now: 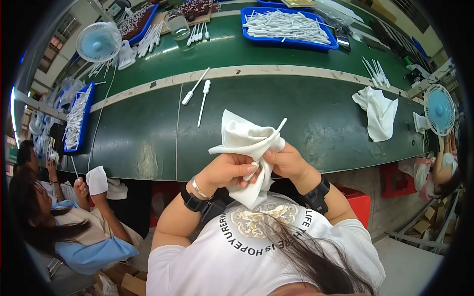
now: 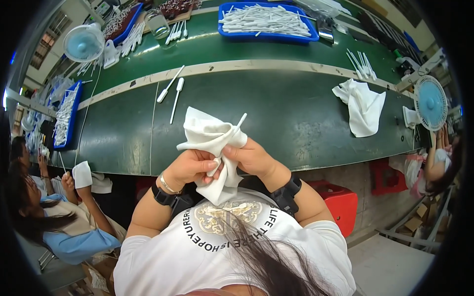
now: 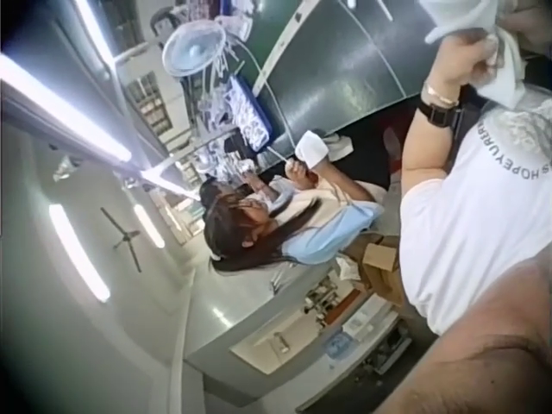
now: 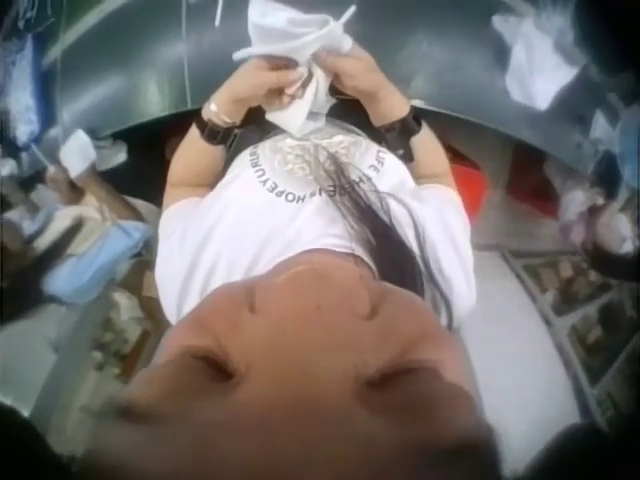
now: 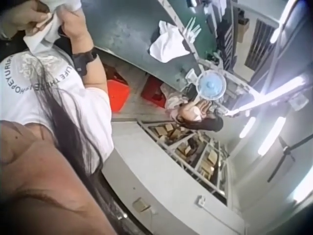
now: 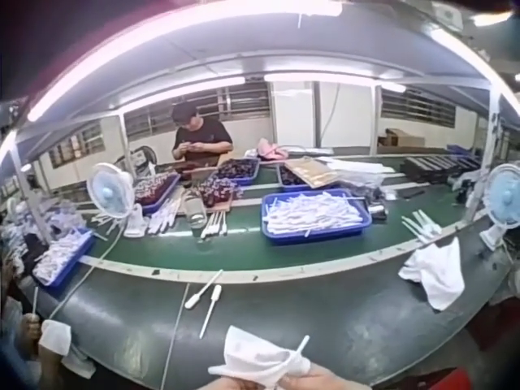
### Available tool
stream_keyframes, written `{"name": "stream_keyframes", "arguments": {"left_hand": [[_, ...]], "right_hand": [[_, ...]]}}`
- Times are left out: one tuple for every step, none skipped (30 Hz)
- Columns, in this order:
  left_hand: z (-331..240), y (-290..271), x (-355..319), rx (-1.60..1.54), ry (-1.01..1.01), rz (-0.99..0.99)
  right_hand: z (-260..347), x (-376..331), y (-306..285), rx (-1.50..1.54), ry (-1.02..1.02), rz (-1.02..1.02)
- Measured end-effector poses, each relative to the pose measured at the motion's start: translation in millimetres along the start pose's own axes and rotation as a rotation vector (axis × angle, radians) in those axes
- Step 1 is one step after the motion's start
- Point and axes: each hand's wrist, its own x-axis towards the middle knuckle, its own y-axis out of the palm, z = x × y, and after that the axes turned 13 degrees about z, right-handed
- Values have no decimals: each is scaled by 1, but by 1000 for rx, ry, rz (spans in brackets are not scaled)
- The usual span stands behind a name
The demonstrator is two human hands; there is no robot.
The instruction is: The person wipes plastic swabs with a cloth one at a time and places them on the table before gathering them into a cardboard box. Then, the person picks up a bundle of swabs from a tray and places them on the table to continue the process.
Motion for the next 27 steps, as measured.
{"name": "stream_keyframes", "arguments": {"left_hand": [[2,0,-1,-9,9,-24],[3,-1,-2,-1,6,-25],[4,-2,-3,0,56,-72],[5,-3,-4,1,105,-118],[5,-4,-6,1,154,-166],[5,-4,-7,9,149,-168],[5,-3,-7,14,167,-195],[5,-3,-7,18,185,-221],[4,-2,-6,21,203,-247],[5,-2,-5,27,200,-247],[5,-2,-4,31,200,-298],[6,-1,-3,35,200,-348],[6,-1,-3,38,201,-397],[6,-2,-3,42,200,-397],[6,-2,-3,38,202,-392],[7,-2,-4,33,204,-389],[7,-2,-4,28,205,-385],[7,-2,-4,29,204,-387],[6,-3,-3,-28,210,-361],[5,-4,-4,-84,217,-338],[5,-4,-6,-141,224,-315],[5,-5,-7,-140,224,-321],[5,-5,-7,-166,225,-296],[6,-6,-7,-191,225,-272],[6,-6,-7,-216,226,-247],[6,-8,-8,-215,226,-251],[7,-10,-8,-232,227,-226]], "right_hand": [[-2,0,2,4,7,-33],[-3,0,3,8,14,-64],[-4,0,4,8,6,-59],[-5,0,5,-106,13,-100],[-6,0,7,-218,21,-141],[-8,1,7,-329,28,-184],[-7,0,7,-326,20,-181],[-5,-2,7,-417,52,-191],[-2,-5,7,-508,84,-201],[1,-6,7,-600,119,-212],[3,-6,9,-600,114,-211],[7,-5,12,-669,139,-204],[10,-5,16,-738,164,-196],[12,-4,18,-808,191,-189],[12,-4,18,-807,189,-189],[12,-3,18,-786,183,-194],[12,-3,18,-764,179,-199],[12,-3,18,-742,175,-204],[12,-3,18,-740,175,-203],[11,-3,18,-763,174,-207],[11,-4,18,-785,173,-212],[10,-4,17,-807,172,-217],[10,-5,17,-802,172,-213],[9,-5,16,-808,170,-218],[9,-5,16,-816,167,-224],[9,-5,16,-824,163,-229],[9,-5,16,-821,163,-227]]}}
